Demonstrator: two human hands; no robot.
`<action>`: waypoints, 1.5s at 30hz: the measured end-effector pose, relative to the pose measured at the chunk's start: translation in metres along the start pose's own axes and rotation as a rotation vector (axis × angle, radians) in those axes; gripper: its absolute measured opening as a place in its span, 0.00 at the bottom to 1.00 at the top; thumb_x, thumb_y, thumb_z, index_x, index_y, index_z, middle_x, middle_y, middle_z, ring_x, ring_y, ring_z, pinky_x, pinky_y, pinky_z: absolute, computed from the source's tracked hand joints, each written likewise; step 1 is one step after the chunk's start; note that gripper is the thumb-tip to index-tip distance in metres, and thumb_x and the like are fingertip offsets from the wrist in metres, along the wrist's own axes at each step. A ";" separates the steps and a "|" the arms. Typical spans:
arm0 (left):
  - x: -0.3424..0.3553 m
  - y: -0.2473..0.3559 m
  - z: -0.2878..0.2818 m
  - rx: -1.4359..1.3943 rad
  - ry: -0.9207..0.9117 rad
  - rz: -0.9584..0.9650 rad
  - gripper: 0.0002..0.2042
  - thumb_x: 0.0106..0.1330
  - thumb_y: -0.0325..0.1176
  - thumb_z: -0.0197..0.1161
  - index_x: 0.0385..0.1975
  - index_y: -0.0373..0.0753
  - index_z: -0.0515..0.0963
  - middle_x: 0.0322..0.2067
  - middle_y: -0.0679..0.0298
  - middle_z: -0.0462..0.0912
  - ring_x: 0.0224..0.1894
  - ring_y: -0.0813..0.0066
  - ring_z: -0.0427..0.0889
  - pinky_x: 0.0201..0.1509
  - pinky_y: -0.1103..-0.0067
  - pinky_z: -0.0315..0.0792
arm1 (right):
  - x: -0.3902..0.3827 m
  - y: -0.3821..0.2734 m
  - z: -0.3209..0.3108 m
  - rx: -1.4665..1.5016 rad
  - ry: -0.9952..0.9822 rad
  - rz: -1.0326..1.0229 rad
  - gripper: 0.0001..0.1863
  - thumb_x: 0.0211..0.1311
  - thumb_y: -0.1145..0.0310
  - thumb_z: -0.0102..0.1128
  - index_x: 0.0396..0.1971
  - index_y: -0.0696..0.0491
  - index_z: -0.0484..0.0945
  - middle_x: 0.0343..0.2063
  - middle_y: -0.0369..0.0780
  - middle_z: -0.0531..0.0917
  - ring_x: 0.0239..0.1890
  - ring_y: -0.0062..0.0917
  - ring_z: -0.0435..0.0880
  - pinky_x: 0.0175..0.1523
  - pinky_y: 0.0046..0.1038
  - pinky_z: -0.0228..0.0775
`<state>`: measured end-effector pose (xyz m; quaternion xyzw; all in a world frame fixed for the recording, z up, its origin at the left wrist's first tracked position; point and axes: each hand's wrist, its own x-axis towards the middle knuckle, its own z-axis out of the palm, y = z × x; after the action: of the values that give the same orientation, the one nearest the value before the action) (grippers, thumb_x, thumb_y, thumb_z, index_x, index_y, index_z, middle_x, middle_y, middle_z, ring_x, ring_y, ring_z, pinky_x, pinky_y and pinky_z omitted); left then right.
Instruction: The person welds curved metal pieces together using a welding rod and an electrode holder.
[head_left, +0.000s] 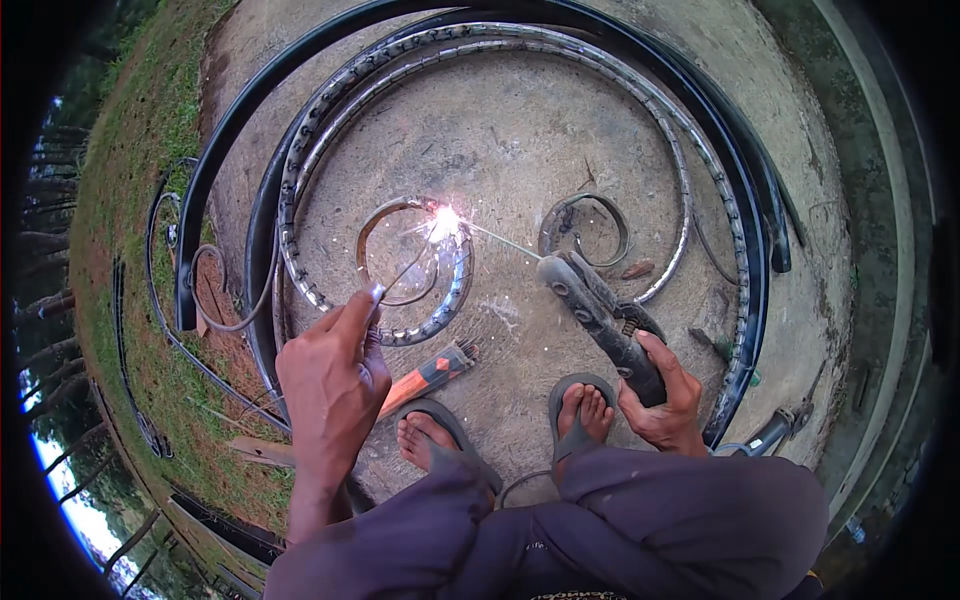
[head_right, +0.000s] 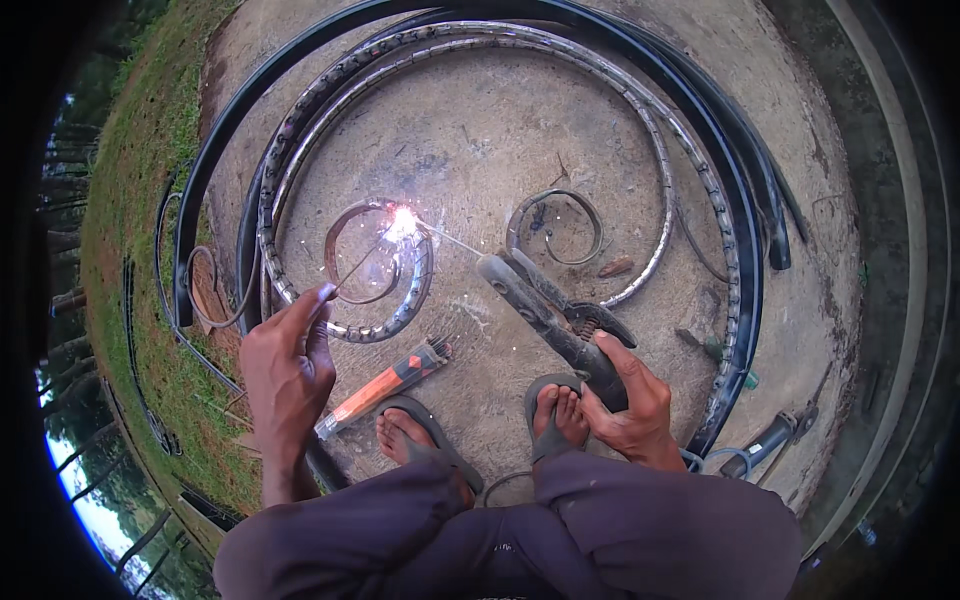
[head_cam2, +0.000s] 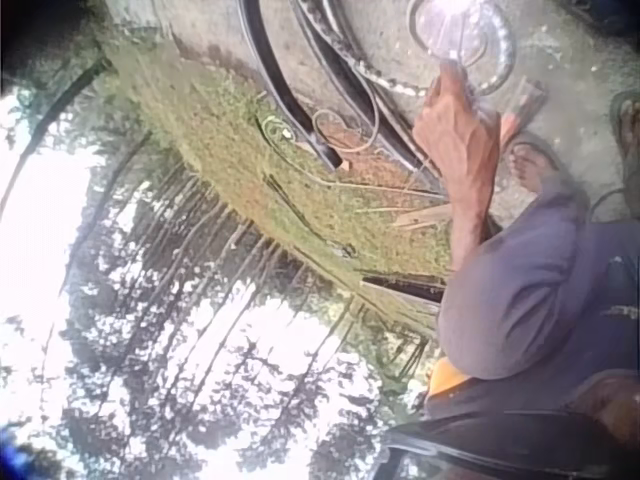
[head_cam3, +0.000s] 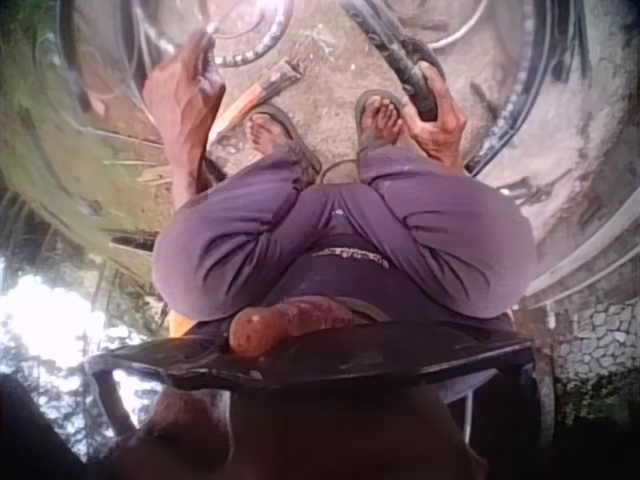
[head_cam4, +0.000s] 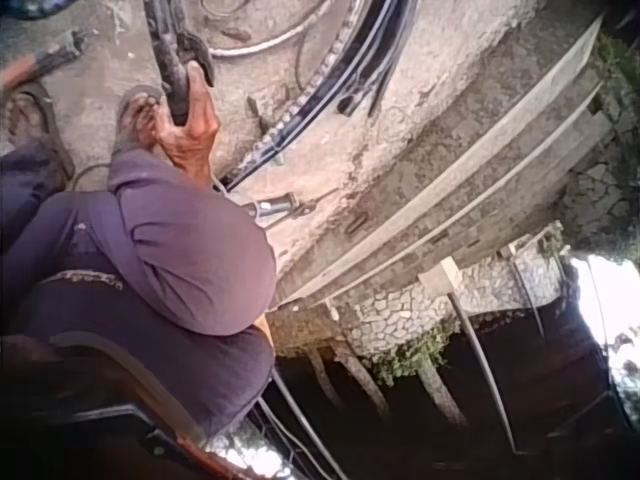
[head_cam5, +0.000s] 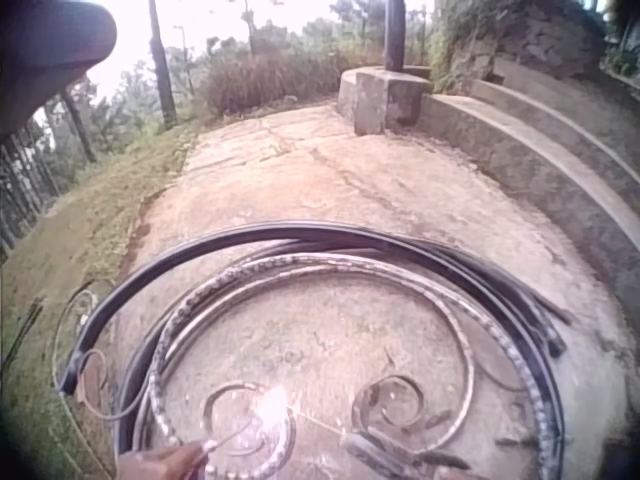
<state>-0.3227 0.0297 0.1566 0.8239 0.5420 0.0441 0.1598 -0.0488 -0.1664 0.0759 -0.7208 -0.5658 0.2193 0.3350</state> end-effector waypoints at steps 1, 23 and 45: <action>-0.002 0.001 -0.001 -0.003 -0.009 -0.005 0.19 0.53 0.20 0.60 0.47 0.39 0.81 0.31 0.53 0.84 0.30 0.52 0.84 0.31 0.65 0.73 | -0.001 0.000 0.000 -0.001 -0.008 0.006 0.35 0.43 0.80 0.69 0.58 0.57 0.73 0.34 0.48 0.85 0.34 0.36 0.89 0.39 0.29 0.78; 0.006 0.005 0.007 0.048 0.088 0.066 0.09 0.62 0.26 0.61 0.41 0.41 0.83 0.29 0.52 0.85 0.28 0.53 0.84 0.31 0.65 0.72 | -0.011 -0.004 -0.006 -0.062 0.055 0.009 0.35 0.44 0.80 0.68 0.59 0.56 0.72 0.23 0.41 0.81 0.23 0.25 0.82 0.31 0.24 0.73; 0.010 0.008 0.010 -0.003 0.077 0.062 0.09 0.62 0.25 0.60 0.41 0.40 0.82 0.28 0.52 0.85 0.28 0.53 0.84 0.29 0.66 0.73 | -0.006 -0.005 -0.005 -0.015 0.029 0.038 0.34 0.45 0.80 0.68 0.58 0.55 0.73 0.33 0.47 0.85 0.34 0.37 0.89 0.38 0.29 0.78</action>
<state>-0.3089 0.0335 0.1487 0.8376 0.5221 0.0817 0.1387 -0.0506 -0.1724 0.0825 -0.7371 -0.5486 0.2109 0.3335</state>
